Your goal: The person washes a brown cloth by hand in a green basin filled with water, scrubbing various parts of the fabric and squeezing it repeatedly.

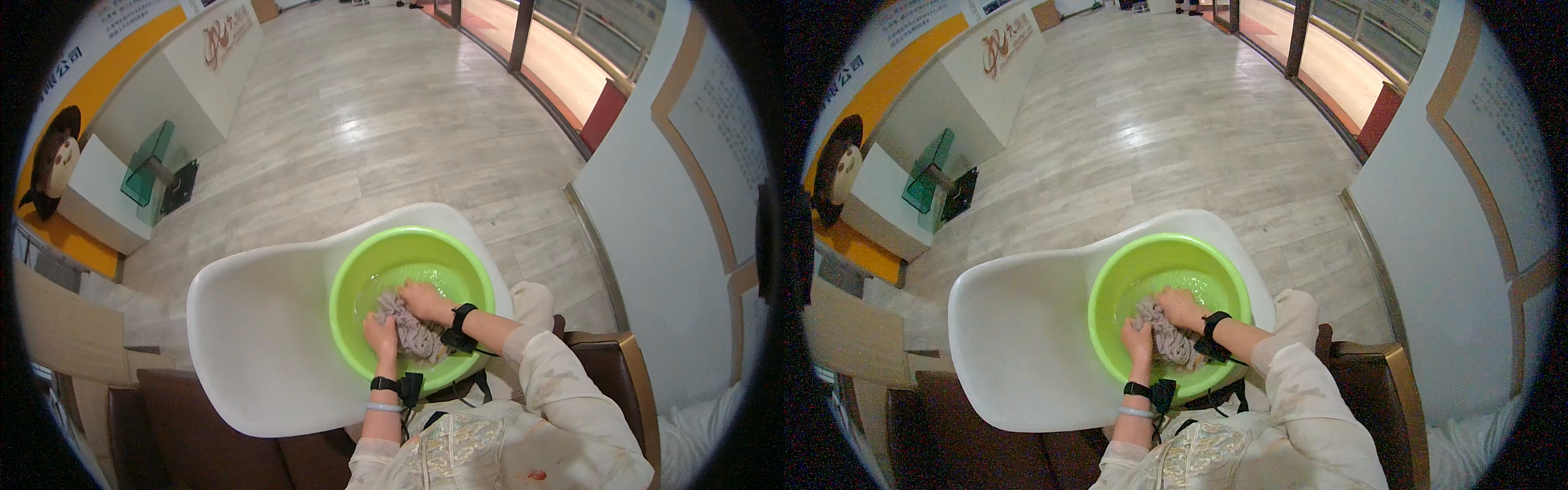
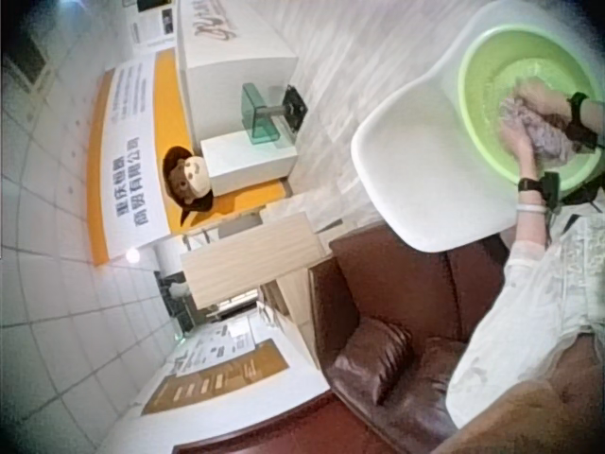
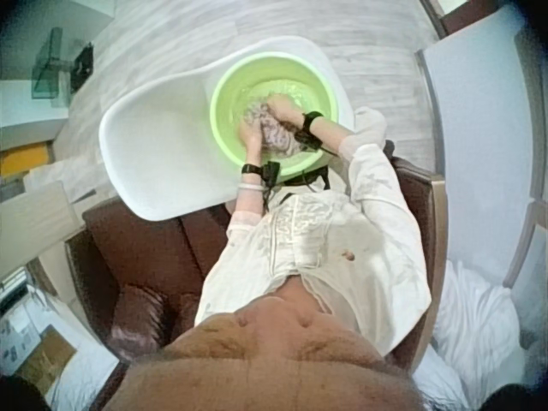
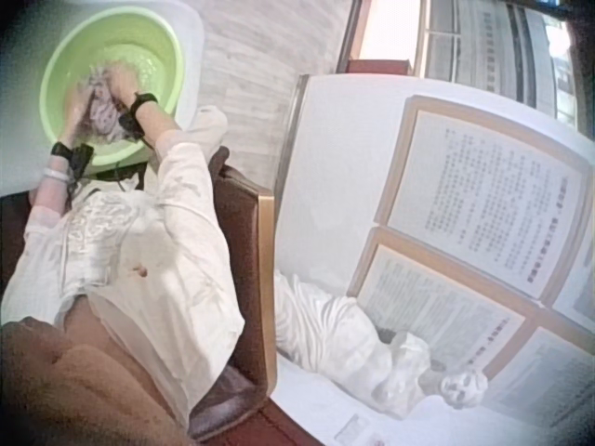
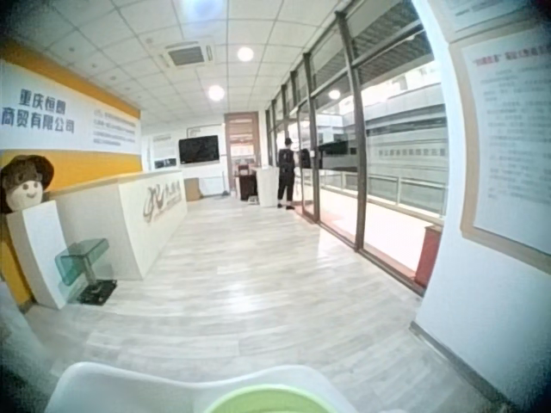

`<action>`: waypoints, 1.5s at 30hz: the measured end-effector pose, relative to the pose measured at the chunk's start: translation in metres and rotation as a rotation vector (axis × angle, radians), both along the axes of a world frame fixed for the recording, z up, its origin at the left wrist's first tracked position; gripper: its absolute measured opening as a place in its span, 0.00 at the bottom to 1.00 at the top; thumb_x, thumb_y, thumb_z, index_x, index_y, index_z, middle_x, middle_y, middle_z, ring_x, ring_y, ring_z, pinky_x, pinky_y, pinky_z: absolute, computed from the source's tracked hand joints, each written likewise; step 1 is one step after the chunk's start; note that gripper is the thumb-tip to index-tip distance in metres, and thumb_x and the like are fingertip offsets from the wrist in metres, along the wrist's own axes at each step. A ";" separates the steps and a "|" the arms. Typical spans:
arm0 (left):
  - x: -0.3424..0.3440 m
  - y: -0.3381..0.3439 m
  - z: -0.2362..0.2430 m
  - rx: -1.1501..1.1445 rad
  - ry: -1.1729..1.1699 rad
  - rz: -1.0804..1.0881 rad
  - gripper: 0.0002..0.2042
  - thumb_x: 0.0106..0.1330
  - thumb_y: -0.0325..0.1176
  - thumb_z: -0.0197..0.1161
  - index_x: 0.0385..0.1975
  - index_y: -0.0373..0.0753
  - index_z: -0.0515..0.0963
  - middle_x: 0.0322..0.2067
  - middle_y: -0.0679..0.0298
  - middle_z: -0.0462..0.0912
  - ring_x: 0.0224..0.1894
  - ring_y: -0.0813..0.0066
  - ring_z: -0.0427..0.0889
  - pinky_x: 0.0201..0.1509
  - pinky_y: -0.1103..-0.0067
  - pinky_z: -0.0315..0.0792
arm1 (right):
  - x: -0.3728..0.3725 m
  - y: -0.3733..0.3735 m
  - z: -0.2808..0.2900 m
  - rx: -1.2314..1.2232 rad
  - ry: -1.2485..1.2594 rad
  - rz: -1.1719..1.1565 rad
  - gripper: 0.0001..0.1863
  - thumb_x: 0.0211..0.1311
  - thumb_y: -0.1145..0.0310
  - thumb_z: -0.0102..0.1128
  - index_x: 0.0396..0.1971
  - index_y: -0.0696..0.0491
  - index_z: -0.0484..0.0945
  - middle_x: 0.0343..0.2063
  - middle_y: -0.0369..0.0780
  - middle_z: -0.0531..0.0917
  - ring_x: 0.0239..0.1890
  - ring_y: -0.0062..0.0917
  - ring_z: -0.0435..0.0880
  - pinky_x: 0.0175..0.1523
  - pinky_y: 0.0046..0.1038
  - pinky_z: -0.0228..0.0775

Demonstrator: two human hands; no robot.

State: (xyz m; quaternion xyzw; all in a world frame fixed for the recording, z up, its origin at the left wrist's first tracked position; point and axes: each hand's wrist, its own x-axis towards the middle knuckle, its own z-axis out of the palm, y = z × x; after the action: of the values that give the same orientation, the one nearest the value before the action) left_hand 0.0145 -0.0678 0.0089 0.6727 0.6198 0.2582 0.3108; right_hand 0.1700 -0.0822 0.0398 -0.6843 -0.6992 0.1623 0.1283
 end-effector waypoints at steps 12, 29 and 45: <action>0.007 0.011 -0.033 -0.786 -1.044 0.176 0.24 0.64 0.46 0.52 0.55 0.38 0.62 0.52 0.56 0.67 0.49 0.62 0.71 0.54 0.66 0.67 | 0.018 0.016 -0.020 0.232 0.218 -0.565 0.10 0.54 0.68 0.48 0.29 0.59 0.74 0.30 0.52 0.77 0.33 0.48 0.77 0.37 0.43 0.70; -0.013 0.001 -0.048 -0.982 -1.536 0.052 0.22 0.67 0.47 0.49 0.52 0.37 0.67 0.48 0.60 0.73 0.49 0.66 0.73 0.51 0.69 0.71 | -0.074 -0.011 0.018 0.380 0.248 -0.140 0.09 0.49 0.65 0.53 0.20 0.56 0.75 0.21 0.46 0.76 0.26 0.40 0.78 0.28 0.38 0.71; 0.011 -0.002 -0.007 -0.840 -1.134 0.111 0.22 0.68 0.47 0.47 0.51 0.35 0.68 0.48 0.58 0.74 0.49 0.67 0.74 0.50 0.71 0.71 | -0.043 -0.015 0.000 0.426 0.128 -0.037 0.04 0.51 0.68 0.54 0.26 0.50 0.76 0.23 0.41 0.75 0.29 0.36 0.78 0.27 0.37 0.71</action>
State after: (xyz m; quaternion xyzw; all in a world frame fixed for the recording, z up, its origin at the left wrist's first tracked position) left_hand 0.0259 -0.0699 0.0023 0.2251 0.4431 0.3232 0.8053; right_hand 0.1273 -0.0971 0.0397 -0.6429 -0.6954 0.0518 0.3169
